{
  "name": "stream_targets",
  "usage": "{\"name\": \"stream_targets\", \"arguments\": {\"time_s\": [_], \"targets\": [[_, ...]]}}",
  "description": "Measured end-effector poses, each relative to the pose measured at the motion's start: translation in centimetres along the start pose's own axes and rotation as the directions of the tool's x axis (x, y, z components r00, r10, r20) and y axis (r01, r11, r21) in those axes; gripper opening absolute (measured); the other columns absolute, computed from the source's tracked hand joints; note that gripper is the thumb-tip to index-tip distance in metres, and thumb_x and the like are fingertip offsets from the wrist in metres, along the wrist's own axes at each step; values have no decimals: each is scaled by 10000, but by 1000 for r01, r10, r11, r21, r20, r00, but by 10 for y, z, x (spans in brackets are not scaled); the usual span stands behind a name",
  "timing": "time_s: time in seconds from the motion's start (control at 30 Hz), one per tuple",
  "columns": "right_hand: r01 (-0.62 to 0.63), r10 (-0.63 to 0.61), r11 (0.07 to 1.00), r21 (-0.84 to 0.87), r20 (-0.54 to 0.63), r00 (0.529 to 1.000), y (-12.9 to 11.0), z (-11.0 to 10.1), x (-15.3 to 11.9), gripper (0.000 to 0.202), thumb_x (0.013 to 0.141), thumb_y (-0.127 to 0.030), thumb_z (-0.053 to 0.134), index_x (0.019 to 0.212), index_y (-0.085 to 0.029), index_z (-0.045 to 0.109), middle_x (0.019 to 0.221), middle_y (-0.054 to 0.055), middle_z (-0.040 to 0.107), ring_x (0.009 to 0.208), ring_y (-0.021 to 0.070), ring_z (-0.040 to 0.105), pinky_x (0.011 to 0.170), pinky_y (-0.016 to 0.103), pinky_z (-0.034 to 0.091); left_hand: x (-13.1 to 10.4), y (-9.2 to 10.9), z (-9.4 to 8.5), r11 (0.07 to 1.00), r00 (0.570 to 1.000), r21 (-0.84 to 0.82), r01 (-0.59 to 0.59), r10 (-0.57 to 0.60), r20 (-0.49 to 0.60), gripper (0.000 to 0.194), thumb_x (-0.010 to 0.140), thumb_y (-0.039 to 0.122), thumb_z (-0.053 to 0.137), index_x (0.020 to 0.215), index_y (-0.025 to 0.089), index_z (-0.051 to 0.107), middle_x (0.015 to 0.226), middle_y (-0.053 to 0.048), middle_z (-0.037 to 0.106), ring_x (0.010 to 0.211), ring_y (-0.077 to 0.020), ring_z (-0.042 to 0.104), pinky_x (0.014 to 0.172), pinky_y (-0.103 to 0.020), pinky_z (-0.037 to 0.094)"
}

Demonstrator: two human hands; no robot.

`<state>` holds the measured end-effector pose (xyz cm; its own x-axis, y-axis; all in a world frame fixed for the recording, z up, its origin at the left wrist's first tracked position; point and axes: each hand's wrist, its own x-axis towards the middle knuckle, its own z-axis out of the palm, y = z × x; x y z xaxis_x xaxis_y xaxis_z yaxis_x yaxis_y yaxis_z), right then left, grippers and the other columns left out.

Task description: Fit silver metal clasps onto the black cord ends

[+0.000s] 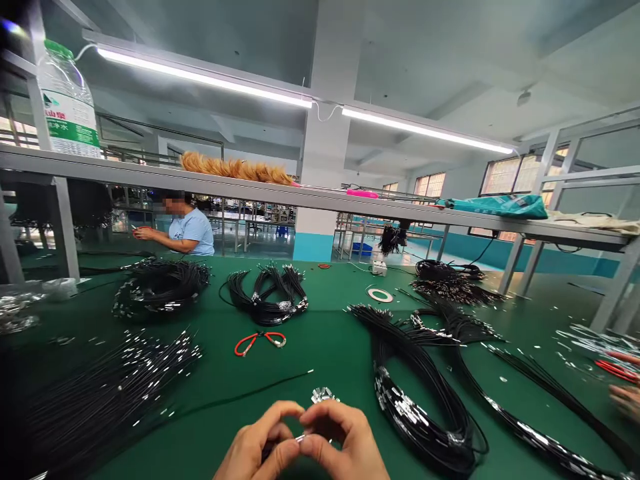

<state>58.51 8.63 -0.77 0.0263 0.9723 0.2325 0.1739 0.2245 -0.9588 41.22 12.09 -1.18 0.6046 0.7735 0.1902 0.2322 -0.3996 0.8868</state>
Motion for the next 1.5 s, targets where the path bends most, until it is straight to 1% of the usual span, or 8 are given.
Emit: {"name": "stream_targets", "arguments": {"time_s": [0.1, 0.23, 0.43, 0.6, 0.67, 0.77, 1.1, 1.5], "targets": [[-64, 62, 997, -34, -44, 997, 5, -6, 2, 146, 707, -345, 649, 762, -210, 651, 670, -5, 656, 639, 177, 597, 583, 257, 447, 3, 1, -5, 999, 999, 21, -26, 26, -31, 353, 847, 480, 471, 884, 210, 696, 632, 28, 537, 606, -133, 455, 557, -210, 319], [-151, 121, 730, -666, -92, 988, 21, -4, 2, 112, 634, -134, 613, 688, -220, 660, 655, -1, 674, 647, 183, 607, 585, 255, 396, 2, -4, -10, 993, 996, 115, 22, -12, -93, 434, 851, 428, 460, 550, 163, 629, 621, 9, 479, 639, -141, 461, 576, -221, 336], [-184, 134, 565, -804, -131, 982, 36, 9, 2, 240, 605, -21, 530, 591, -225, 656, 632, 46, 678, 635, 235, 619, 572, 306, 368, -1, -6, -13, 989, 980, -98, 113, -127, -152, 329, 812, 402, 498, 891, 160, 707, 719, -14, 644, 686, -167, 567, 674, -251, 425], [-47, 32, 972, -231, -71, 997, 19, 0, 4, 91, 811, -250, 536, 795, -220, 621, 741, 14, 656, 710, 184, 614, 611, 270, 454, 2, -2, -15, 988, 977, -126, 91, -113, -179, 373, 786, 469, 535, 787, 143, 717, 633, 0, 562, 616, -148, 493, 582, -233, 381], [-43, 56, 977, 207, -58, 997, 17, -2, 5, 182, 774, -388, 635, 770, -206, 616, 676, -1, 633, 658, 176, 614, 527, 248, 455, 3, -2, -15, 984, 981, -146, 105, -127, -146, 390, 803, 469, 499, 721, 135, 683, 598, 17, 512, 561, -124, 441, 536, -221, 342], [-73, 103, 912, 403, -54, 993, 19, -1, 6, 240, 698, -398, 741, 766, -180, 665, 617, -6, 635, 582, 137, 594, 479, 209, 431, 3, -1, -14, 990, 985, -106, 91, -105, -136, 380, 808, 447, 484, 677, 140, 665, 596, 19, 501, 589, -128, 437, 556, -218, 329], [-39, 70, 931, 362, -73, 995, 22, -2, 5, 252, 660, -386, 779, 821, -196, 745, 609, 14, 662, 600, 146, 612, 574, 249, 471, 2, 0, -13, 995, 983, -14, 103, -104, -150, 346, 787, 415, 506, 675, 143, 690, 608, -1, 563, 640, -156, 517, 602, -216, 363], [235, -238, 928, -288, 26, 971, 6, 3, 2, 136, 753, -181, 631, 805, -247, 738, 752, 25, 700, 699, 185, 634, 630, 255, 475, 2, -1, -15, 982, 996, 190, -13, 28, -80, 307, 821, 311, 489, 651, 176, 706, 621, 3, 616, 619, -142, 531, 578, -210, 348]]}}
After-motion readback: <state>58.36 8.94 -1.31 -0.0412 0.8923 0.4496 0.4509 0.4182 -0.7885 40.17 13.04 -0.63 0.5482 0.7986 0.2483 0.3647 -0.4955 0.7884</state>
